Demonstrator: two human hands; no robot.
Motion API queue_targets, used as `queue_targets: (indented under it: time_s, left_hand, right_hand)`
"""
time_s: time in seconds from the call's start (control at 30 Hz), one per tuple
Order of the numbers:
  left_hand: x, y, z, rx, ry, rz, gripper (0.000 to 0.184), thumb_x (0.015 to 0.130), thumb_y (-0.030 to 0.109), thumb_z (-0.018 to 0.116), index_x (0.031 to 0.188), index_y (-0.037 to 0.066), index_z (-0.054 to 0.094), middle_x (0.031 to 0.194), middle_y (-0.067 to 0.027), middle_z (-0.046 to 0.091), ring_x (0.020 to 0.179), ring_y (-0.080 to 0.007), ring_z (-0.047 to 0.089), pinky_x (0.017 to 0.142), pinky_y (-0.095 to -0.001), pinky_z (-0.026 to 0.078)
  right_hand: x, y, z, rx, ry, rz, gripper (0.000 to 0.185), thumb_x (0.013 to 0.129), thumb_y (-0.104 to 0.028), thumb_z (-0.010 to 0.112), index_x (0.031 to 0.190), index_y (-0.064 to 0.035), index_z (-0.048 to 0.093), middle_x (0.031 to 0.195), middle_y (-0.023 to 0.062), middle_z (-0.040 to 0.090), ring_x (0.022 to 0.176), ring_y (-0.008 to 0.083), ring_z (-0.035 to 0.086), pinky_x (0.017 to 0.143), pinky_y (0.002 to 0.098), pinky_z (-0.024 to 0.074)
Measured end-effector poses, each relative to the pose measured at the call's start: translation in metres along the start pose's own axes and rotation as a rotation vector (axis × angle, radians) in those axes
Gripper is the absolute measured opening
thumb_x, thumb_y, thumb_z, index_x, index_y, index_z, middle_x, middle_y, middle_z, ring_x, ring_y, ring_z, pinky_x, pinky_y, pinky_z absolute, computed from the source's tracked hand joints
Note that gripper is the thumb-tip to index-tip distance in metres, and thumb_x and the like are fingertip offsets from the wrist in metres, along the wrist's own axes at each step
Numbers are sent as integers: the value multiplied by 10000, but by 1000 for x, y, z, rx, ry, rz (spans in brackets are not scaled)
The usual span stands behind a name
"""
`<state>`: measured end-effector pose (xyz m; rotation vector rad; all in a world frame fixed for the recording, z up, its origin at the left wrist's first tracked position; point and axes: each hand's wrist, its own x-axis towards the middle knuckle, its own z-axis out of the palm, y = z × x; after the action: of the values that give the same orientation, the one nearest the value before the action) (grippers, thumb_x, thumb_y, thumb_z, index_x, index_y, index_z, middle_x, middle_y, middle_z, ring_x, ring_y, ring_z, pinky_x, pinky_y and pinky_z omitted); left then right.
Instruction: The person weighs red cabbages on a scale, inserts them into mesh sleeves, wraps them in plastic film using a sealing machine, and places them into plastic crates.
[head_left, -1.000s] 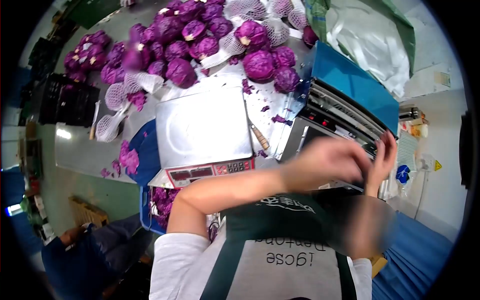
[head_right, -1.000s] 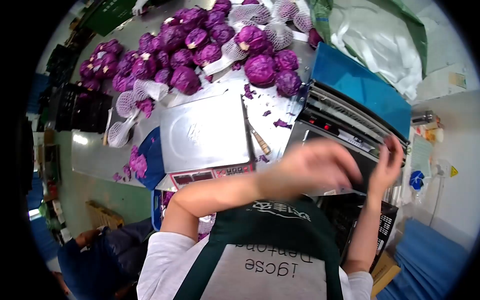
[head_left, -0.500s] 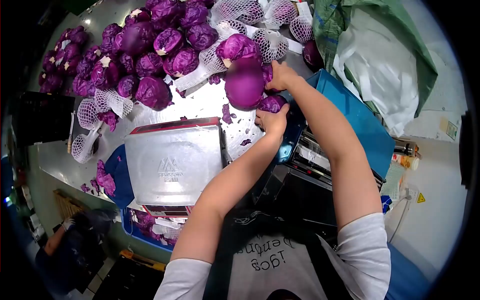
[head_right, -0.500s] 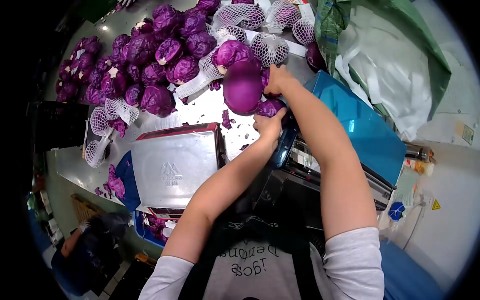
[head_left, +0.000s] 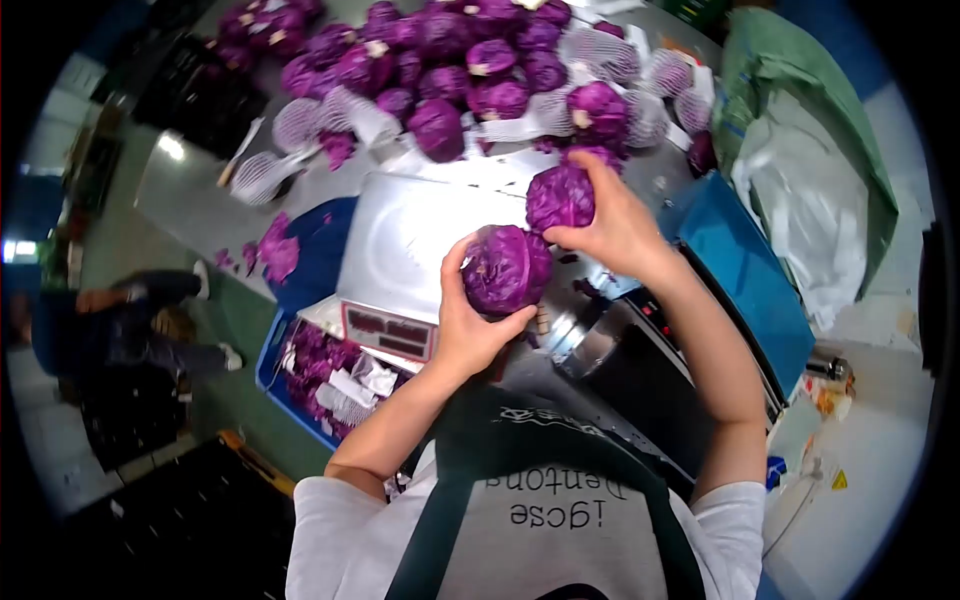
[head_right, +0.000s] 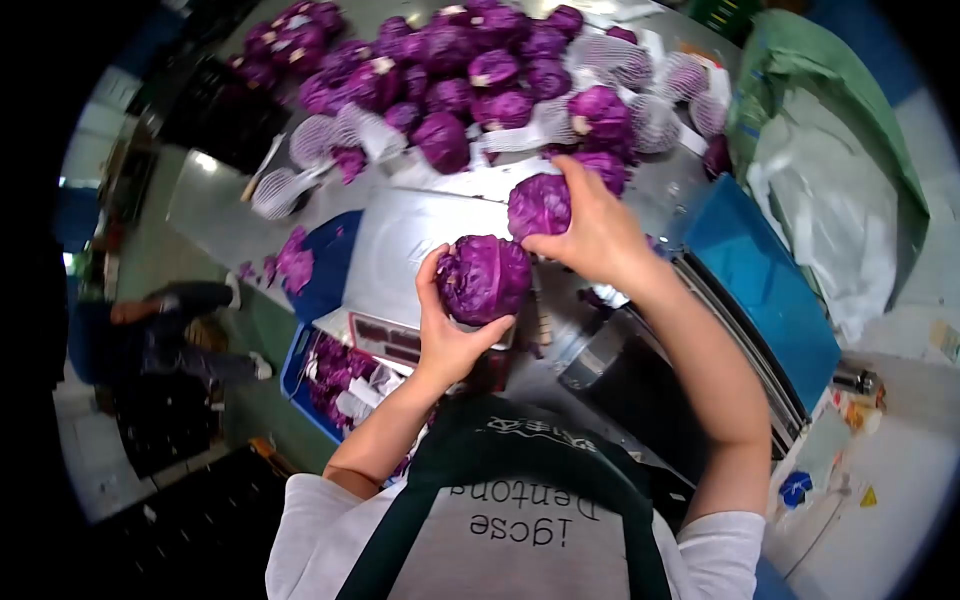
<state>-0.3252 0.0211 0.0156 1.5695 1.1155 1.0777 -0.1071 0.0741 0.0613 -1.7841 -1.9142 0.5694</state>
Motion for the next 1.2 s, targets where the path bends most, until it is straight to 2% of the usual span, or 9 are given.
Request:
queue_targets:
  time_s: [0.2, 0.3, 0.4, 0.43, 0.57, 0.67, 0.83, 0.97, 1.2]
  left_hand:
    - [-73, -16, -73, 63, 202, 64, 914, 583, 112, 813, 1331, 43, 293, 1295, -169, 374, 1217, -290, 410, 1053, -385, 313]
    - [-102, -20, -87, 68, 255, 165, 925, 573, 123, 830, 1314, 59, 280, 1313, -188, 365, 1238, -318, 392, 1059, -418, 300]
    - [-122, -25, -94, 23, 280, 209, 979, 601, 186, 849, 1336, 28, 223, 1329, -159, 319, 1242, -278, 368, 1070, -398, 284]
    - [-126, -22, -95, 2, 302, 194, 975, 601, 192, 851, 1333, 31, 227, 1322, -156, 320, 1237, -275, 371, 1066, -393, 285]
    - [-137, -10, -99, -110, 265, 141, 916, 591, 211, 856, 1293, 53, 290, 1261, -153, 364, 1202, -275, 398, 1037, -389, 314]
    - [-138, -14, -114, -194, 193, 108, 569, 631, 238, 835, 1039, 50, 485, 1064, -106, 471, 1050, -234, 458, 926, -353, 369]
    - [-131, 21, -137, -40, -154, 38, 382, 650, 175, 820, 783, 60, 481, 845, -30, 504, 844, -142, 487, 784, -280, 390]
    - [-130, 25, -145, -104, -310, 26, 317, 680, 103, 772, 756, 55, 467, 804, -18, 474, 767, -128, 471, 712, -264, 394]
    - [-142, 12, -124, -465, -121, -119, 257, 683, -29, 640, 771, 74, 422, 793, -10, 441, 731, -100, 434, 673, -233, 375]
  right_hand:
    - [-18, -58, 106, -81, -230, -102, 853, 645, -289, 800, 1350, -70, 371, 1328, 195, 411, 1171, 363, 468, 929, 435, 442]
    - [-38, -80, 124, -119, -69, -368, 689, 737, -190, 731, 1336, -66, 413, 1356, 192, 405, 1173, 357, 473, 977, 422, 411]
    - [-70, -110, 121, 341, 59, -353, 576, 816, -155, 656, 1332, -53, 420, 1301, 189, 470, 1186, 333, 485, 1002, 396, 381]
    - [-91, -132, 118, 804, -89, -70, 507, 878, -141, 587, 1337, -28, 406, 1260, 170, 513, 1189, 302, 490, 1011, 372, 362]
    - [-133, -150, 127, 1199, -347, 102, 793, 785, -194, 724, 1415, -43, 266, 1242, 144, 469, 1129, 194, 487, 992, 323, 374]
    - [-140, -143, 121, 1176, -348, 34, 827, 752, -196, 748, 1412, -42, 275, 1249, 144, 463, 1125, 200, 492, 993, 321, 371]
    - [-153, -135, 103, 924, -312, -135, 932, 651, -238, 804, 1401, -10, 300, 1295, 138, 432, 1195, 214, 444, 1024, 327, 336]
    - [-161, -131, 95, 919, -319, -139, 925, 645, -242, 809, 1392, -11, 314, 1286, 136, 446, 1188, 213, 453, 1022, 327, 341]
    - [-172, -138, 96, 801, -217, -116, 894, 637, -222, 814, 1369, -11, 346, 1275, 148, 469, 1176, 221, 477, 1010, 338, 363]
